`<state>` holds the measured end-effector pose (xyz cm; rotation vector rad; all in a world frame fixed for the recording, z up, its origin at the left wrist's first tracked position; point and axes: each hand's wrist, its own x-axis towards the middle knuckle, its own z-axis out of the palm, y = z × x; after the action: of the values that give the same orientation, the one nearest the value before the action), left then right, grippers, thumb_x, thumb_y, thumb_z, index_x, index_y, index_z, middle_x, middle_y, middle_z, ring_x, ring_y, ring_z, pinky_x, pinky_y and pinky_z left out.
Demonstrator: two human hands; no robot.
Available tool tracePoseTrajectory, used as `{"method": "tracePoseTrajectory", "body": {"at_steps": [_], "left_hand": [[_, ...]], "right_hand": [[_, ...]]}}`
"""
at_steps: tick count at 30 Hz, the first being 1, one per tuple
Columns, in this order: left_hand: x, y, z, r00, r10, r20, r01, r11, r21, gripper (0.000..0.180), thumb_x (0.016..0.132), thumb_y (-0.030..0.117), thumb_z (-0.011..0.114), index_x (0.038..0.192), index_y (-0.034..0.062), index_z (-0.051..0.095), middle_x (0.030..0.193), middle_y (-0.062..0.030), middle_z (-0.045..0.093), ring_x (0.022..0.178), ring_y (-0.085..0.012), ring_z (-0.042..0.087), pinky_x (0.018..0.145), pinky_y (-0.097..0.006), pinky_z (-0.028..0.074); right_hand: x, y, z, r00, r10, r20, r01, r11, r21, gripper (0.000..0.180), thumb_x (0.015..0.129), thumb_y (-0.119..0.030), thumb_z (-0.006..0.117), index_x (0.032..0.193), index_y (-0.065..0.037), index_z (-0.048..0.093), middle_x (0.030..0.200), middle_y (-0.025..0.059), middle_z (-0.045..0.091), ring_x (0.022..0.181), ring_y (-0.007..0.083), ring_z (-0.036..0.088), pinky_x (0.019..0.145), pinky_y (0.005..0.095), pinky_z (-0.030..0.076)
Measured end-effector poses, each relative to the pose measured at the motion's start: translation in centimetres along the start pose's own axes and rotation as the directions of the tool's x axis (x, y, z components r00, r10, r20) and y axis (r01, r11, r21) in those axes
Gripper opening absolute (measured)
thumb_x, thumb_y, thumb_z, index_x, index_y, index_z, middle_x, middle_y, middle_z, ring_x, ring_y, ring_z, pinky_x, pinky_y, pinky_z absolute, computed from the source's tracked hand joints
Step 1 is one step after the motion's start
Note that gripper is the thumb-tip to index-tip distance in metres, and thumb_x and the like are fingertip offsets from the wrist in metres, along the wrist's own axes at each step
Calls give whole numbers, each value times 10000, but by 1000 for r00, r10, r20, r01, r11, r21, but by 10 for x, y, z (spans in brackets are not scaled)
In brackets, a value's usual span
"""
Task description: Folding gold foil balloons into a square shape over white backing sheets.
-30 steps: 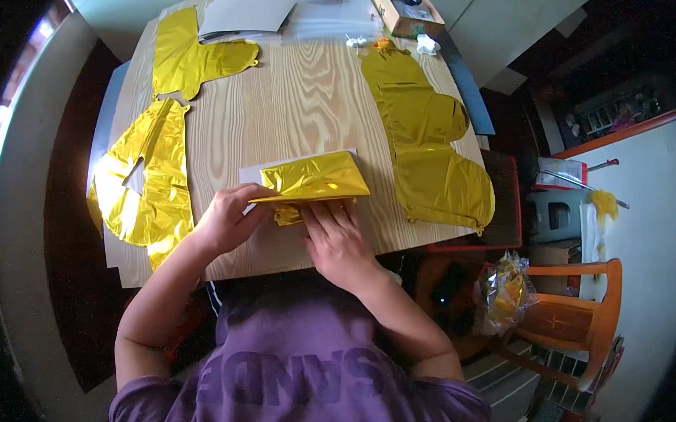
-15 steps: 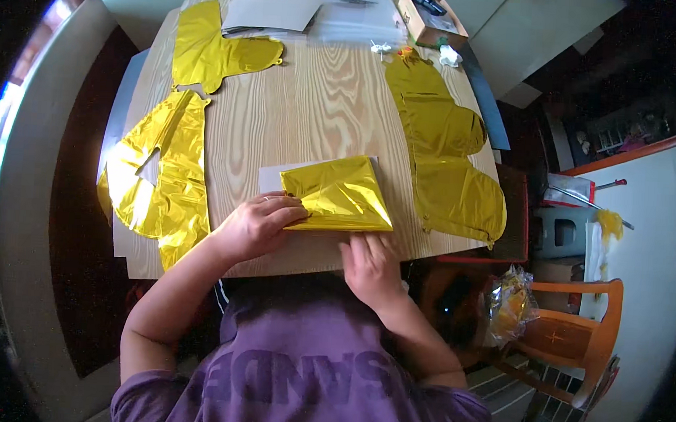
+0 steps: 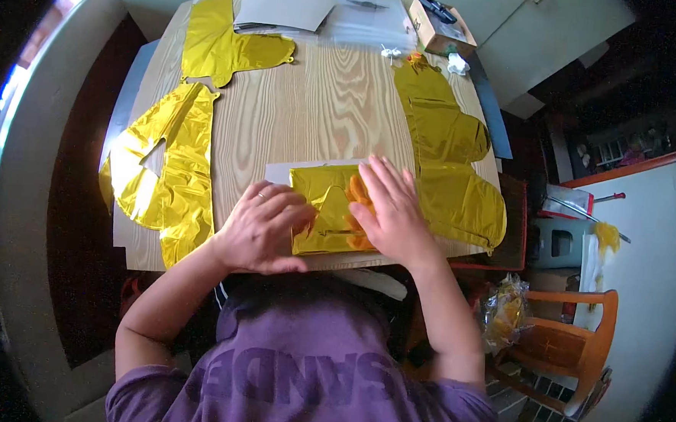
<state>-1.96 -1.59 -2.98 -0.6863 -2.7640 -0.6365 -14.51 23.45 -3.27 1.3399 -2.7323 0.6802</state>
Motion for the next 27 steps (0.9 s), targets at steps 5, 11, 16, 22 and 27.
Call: {"method": "tracePoseTrajectory", "body": {"at_steps": [5,11,16,22,27], "left_hand": [[-12,-5,8,988,-153,-32,154,987,48,973,804,706,652,1445,7,437,1451,-228,463,1387,-425,402,1171,-536,276],[-11,0,24,979,-195,51,187,973,136,1067,813,735,615,1512,-27,352,1587,-262,301,1495,-444,242,1223,-553,170],[-10,-3,33,959,-228,171,205,969,139,1114,811,767,588,1550,-13,294,1620,-267,241,1521,-442,176,1238,-552,114],[2,8,25,964,-229,133,212,969,128,1102,807,745,608,1535,-29,315,1588,-267,301,1499,-440,234,1224,-561,154],[17,17,35,971,-210,111,192,969,155,1120,800,767,596,1522,-47,331,1586,-277,308,1499,-451,240,1225,-566,153]], "right_hand": [[5,4,38,995,3,98,6,995,-97,673,1014,-406,508,1499,40,371,1572,265,344,1476,397,303,1226,556,148],[0,-11,55,998,-4,58,3,1000,5,643,1009,-312,534,1503,56,349,1579,268,331,1474,399,312,1214,571,181],[-11,20,21,997,56,-52,-43,975,219,531,1032,-261,511,1489,-5,420,1537,226,427,1436,383,393,1203,565,226],[-19,25,-21,991,120,-64,-103,970,221,469,1038,-223,516,1448,2,482,1490,190,511,1395,315,477,1204,534,272],[-11,-5,2,997,-46,58,42,997,62,607,1019,-297,545,1506,26,377,1587,231,348,1491,353,311,1229,571,169]]}}
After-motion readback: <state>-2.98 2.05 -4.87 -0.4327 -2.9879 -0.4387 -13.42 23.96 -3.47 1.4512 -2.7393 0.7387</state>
